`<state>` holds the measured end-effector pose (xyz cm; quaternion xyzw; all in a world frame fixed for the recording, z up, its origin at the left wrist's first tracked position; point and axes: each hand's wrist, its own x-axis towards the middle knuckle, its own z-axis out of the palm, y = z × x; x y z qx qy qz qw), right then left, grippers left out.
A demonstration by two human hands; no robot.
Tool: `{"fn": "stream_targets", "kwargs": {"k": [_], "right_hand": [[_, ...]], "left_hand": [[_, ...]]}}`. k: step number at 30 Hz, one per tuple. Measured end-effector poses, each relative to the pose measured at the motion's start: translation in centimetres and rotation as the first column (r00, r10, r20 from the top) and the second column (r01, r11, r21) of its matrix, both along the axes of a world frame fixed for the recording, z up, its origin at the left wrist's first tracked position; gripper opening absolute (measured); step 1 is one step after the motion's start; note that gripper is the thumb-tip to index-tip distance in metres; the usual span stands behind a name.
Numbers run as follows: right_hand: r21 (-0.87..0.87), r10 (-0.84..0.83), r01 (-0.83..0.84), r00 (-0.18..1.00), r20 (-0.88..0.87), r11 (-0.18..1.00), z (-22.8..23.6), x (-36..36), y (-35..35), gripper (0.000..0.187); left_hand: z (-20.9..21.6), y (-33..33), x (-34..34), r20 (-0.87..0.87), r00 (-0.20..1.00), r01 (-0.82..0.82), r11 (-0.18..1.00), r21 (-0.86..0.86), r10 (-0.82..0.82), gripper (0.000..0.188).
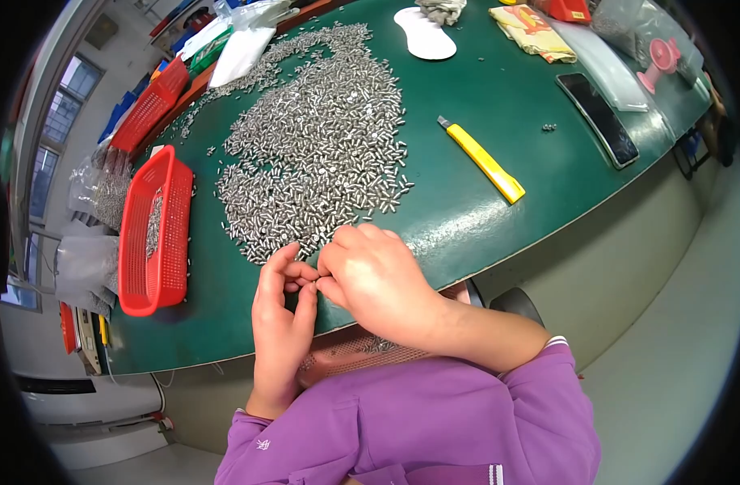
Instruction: Sorting and inspecting small metal hardware components on a workbench.
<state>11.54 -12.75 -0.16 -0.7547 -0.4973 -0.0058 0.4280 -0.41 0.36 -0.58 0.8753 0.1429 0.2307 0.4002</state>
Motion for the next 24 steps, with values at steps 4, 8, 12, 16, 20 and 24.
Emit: {"fn": "stream_targets", "kwargs": {"k": [4,8,12,16,20,24], "right_hand": [[0.009,0.002,-0.002,1.0,0.009,1.0,-0.2,0.0,0.3,0.014],[0.019,0.005,-0.005,1.0,0.018,1.0,-0.2,-0.1,0.3,0.014],[0.037,0.009,-0.01,1.0,0.02,0.999,-0.7,-0.2,0.2,0.015],[0.05,0.034,-0.033,0.999,-0.015,0.998,-0.4,-0.2,0.0,0.015],[0.151,0.11,-0.086,0.982,-0.155,0.985,-1.1,-0.2,-0.5,0.013],[0.226,0.197,-0.133,0.937,-0.29,0.965,-1.4,0.0,-0.7,0.014]], "left_hand": [[0.1,0.2,-0.1,-0.002,1.0,0.031,0.999,0.013,-0.031,0.056],[0.6,0.1,0.0,-0.038,0.999,0.009,1.0,0.008,-0.009,0.058],[0.7,0.2,-0.1,-0.037,0.999,0.005,1.0,0.022,-0.005,0.057],[0.5,0.4,-0.6,-0.048,0.998,0.043,0.997,0.07,-0.039,0.055],[-0.8,0.1,-1.1,0.131,0.991,0.07,0.96,-0.272,-0.035,0.052],[-0.4,-0.6,-1.4,0.257,0.963,0.241,0.681,-0.691,-0.079,0.054]]}}
